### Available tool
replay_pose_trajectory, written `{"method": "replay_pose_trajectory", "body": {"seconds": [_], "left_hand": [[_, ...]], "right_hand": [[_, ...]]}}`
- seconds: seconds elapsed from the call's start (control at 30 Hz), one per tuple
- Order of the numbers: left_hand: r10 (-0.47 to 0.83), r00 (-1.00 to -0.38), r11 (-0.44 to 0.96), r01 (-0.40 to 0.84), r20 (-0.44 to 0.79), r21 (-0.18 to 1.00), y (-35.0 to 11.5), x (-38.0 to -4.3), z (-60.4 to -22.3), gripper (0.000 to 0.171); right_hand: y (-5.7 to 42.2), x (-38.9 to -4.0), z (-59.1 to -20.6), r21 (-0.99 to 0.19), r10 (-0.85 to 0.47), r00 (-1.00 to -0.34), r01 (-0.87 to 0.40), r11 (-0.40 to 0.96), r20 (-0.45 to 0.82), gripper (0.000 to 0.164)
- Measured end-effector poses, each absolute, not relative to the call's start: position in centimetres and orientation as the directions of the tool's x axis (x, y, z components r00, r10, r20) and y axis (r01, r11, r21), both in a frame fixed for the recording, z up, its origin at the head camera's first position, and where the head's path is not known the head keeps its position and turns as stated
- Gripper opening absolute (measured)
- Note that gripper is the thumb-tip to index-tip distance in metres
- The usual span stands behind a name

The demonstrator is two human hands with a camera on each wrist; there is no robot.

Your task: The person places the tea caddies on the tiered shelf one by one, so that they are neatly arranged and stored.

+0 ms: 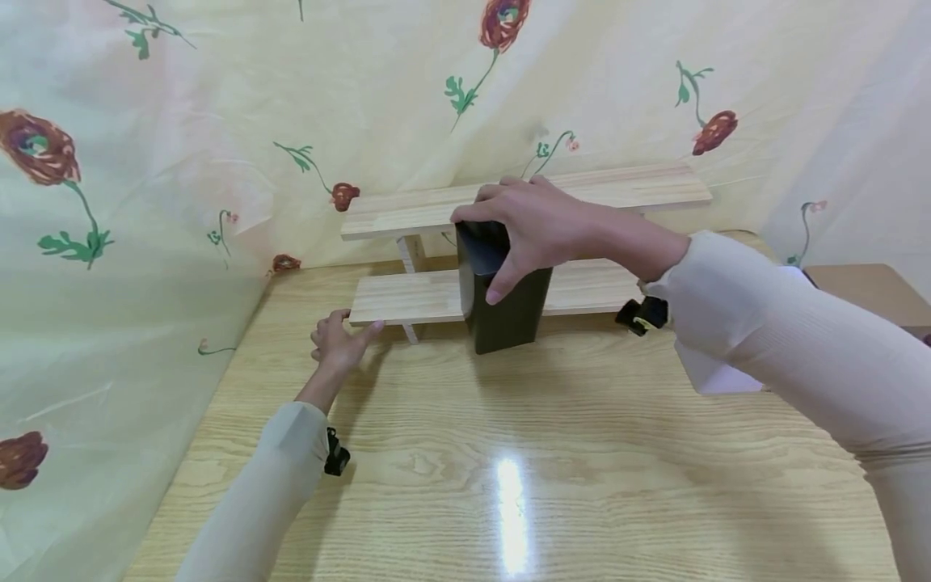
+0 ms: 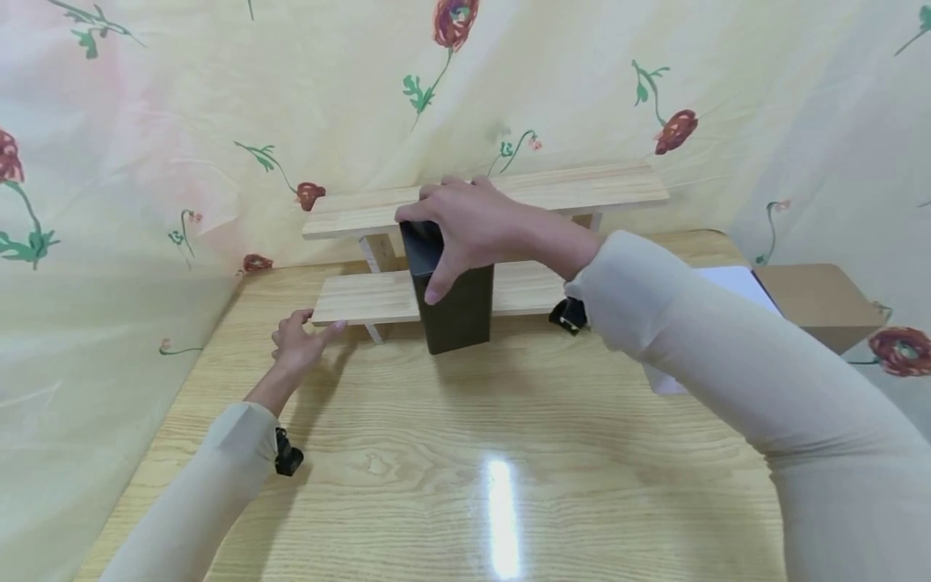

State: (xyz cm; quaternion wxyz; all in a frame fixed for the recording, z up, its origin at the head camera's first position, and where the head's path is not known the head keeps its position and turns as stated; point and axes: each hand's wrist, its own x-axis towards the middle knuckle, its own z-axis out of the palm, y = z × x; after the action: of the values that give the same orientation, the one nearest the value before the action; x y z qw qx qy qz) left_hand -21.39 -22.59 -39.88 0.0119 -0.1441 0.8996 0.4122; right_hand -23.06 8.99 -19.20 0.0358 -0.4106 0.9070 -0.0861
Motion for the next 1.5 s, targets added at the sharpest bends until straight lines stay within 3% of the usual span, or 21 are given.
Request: {"method": "replay_pose_trajectory", "body": {"seconds": [0.57,0.9,1.5], "left_hand": [[-0.243,-0.96,0.624,-0.264,-0.139,0.735,-22.7,-21.5,-39.9,0.081],[-0.247,-0.96,0.633,-0.262,-0.13,0.728,-22.7,-21.7,-40.0,0.082],[-0.28,-0.95,0.629,-0.288,-0.136,0.722,-22.6,-21.9,-40.1,0.079]], "right_hand": [[4.1,-26.1,-18.8,-0.227,-0.737,-0.673,-0.71,0.667,-0.062,0.097],[2.4,-27.9,-19.6,-0.268,-0.724,-0.689,-0.692,0.67,-0.031,0.096],[-1.0,-29.1,-21.3,-0.238,-0.659,-0.752,-0.639,0.731,-0.005,0.102]]}}
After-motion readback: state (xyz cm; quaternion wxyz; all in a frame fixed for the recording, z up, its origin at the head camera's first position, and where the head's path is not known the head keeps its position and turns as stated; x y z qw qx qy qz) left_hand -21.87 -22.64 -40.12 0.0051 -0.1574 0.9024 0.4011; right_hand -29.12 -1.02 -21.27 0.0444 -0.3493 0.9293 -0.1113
